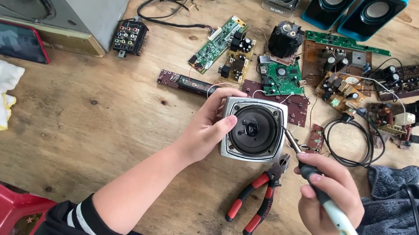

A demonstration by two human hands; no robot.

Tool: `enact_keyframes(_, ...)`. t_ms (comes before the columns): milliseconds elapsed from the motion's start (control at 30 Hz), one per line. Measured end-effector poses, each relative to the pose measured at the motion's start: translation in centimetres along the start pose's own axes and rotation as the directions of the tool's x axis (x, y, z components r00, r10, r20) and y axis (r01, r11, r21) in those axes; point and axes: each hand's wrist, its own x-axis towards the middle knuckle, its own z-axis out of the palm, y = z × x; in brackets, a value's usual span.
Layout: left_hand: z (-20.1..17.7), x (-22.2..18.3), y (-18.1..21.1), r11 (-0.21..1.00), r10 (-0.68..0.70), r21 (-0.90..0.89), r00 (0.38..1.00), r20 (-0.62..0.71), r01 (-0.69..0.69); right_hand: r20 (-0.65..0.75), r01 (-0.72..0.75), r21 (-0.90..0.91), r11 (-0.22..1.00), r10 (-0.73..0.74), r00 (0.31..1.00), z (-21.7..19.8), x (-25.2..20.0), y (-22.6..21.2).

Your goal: Soldering wires or components on a small speaker driver at a workbench.

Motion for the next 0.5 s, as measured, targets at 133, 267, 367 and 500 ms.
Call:
enact_keyframes(133,0.01,0.00,-0.09,0.999,-0.043,-0.004,0.999,-0.025,0.043,0.045,0.035,-0.053,0.998,-0.032,0.998,-0.39,-0.48,0.14)
enact_keyframes(267,-0.02,0.08,-0.30,1.000,-0.002,0.027,0.998,-0.061,0.003,0.056,0.055,-0.087,0.995,-0.050,0.997,-0.33,-0.41,-0.17)
enact_keyframes(367,-0.01,0.10,-0.40,1.000,-0.007,0.006,0.998,-0.058,0.007,0.068,0.085,-0.087,0.993,-0.079,0.995,-0.40,-0.39,-0.03)
enact_keyframes(500,-0.05,0.10,-0.45,1.000,-0.001,0.017,0.998,-0.063,0.002,0.077,0.100,-0.081,0.992,-0.093,0.993,-0.55,-0.33,-0.02)
